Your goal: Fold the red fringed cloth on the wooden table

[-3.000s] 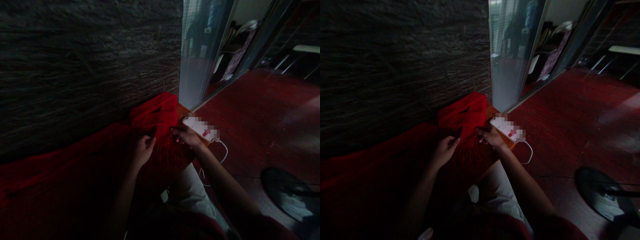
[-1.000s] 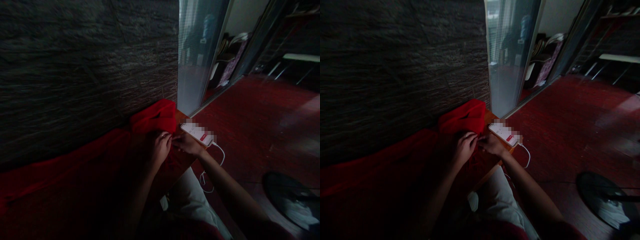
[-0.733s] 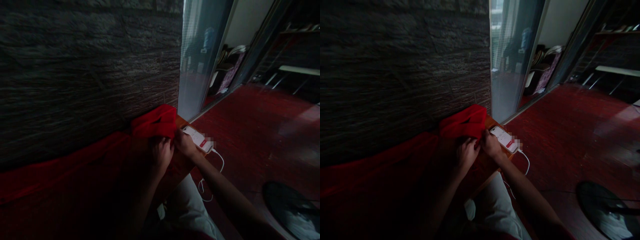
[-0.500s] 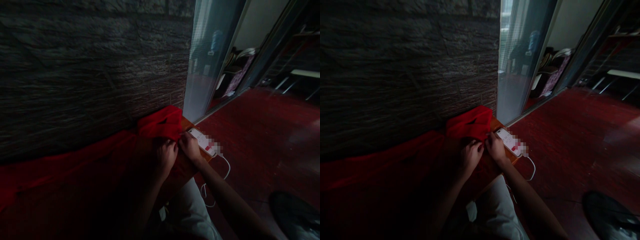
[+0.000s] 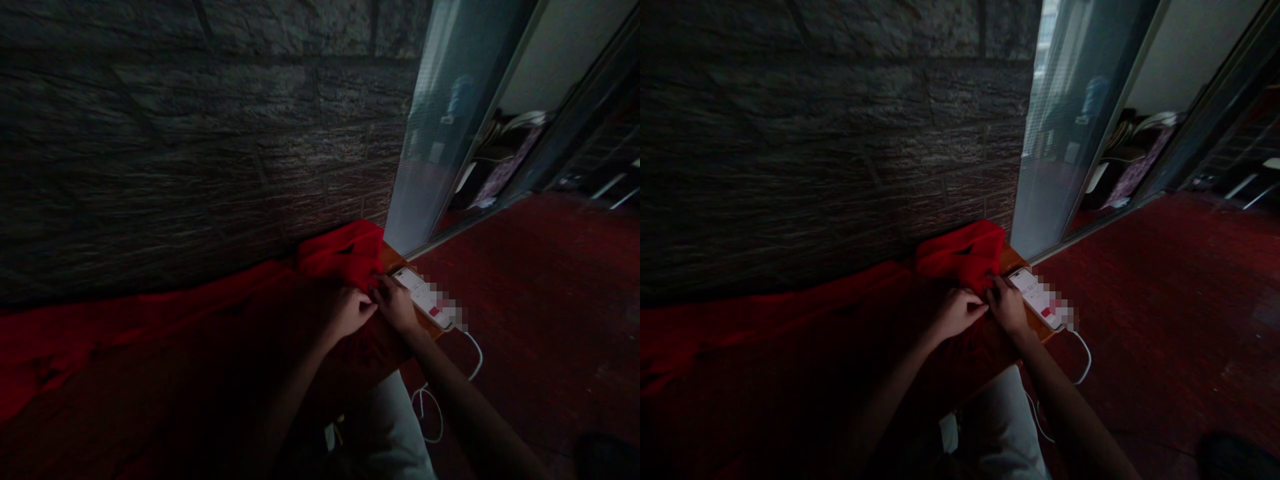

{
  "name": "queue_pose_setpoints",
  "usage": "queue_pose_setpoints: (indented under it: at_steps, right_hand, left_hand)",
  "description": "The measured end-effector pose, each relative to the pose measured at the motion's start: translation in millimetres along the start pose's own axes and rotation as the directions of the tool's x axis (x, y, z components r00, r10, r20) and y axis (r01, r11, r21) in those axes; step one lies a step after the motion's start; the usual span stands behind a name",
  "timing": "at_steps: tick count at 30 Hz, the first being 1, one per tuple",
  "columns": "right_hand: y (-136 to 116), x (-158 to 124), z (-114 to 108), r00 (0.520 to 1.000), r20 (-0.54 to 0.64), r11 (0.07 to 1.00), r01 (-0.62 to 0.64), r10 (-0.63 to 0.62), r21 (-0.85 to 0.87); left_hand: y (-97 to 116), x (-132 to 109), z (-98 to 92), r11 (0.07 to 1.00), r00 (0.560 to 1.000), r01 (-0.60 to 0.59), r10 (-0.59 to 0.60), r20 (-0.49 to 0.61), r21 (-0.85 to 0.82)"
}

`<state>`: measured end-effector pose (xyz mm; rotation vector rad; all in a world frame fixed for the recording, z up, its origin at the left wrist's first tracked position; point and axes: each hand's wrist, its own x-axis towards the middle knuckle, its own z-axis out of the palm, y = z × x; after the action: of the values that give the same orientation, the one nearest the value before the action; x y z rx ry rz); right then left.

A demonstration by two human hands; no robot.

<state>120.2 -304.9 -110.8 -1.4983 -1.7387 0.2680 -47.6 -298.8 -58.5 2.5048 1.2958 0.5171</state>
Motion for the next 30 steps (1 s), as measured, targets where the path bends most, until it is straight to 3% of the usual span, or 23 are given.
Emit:
queue_pose_setpoints:
  at_steps: [1, 2, 4, 5, 9, 15, 24, 27, 30]
  right_hand:
    - [0, 0, 1, 1.0, -0.004, 1.0, -0.002, 0.002, -0.005]
    - [0, 0, 3, 1.0, -0.008, 1.0, -0.008, 0.008, -0.015]
    - [-1, -1, 6, 1.0, -0.007, 0.998, -0.027, 0.026, -0.049]
    - [-3, -1, 7, 0.999, -0.004, 0.997, -0.038, 0.038, -0.07]
    - [-8, -2, 9, 0.997, 0.029, 0.987, -0.071, 0.076, -0.142]
    - [-11, -3, 4, 0.996, 0.07, 0.984, -0.039, 0.052, -0.172]
    - [-7, -6, 5, 0.994, 0.105, 0.977, 0.04, -0.018, -0.21]
    - [-7, -9, 2, 0.994, 0.091, 0.973, 0.085, -0.067, -0.213]
    - [-12, 6, -9, 0.996, 0.038, 0.966, 0.092, -0.086, -0.243]
  left_hand:
    - [-14, 3, -11.0, 0.999, 0.999, 0.027, -0.028, -0.045, -0.022]
    - [-31, 7, -21.9, 0.996, 0.984, 0.089, -0.087, -0.157, 0.004]
    - [-65, 13, -39.6, 0.963, 0.903, 0.248, -0.191, -0.384, 0.106]
    - [-81, 15, -45.0, 0.93, 0.872, 0.324, -0.222, -0.436, 0.174]
    - [-121, 16, -43.5, 0.864, 0.908, 0.366, -0.25, -0.335, 0.346]
    - [-128, 11, -31.8, 0.815, 0.885, 0.434, -0.305, -0.353, 0.385]
    - [-133, 8, -24.0, 0.853, 0.883, 0.413, -0.291, -0.367, 0.319]
    - [-134, 8, -24.2, 0.863, 0.882, 0.408, -0.287, -0.374, 0.299]
    - [-135, 8, -29.1, 0.861, 0.882, 0.415, -0.3, -0.364, 0.295]
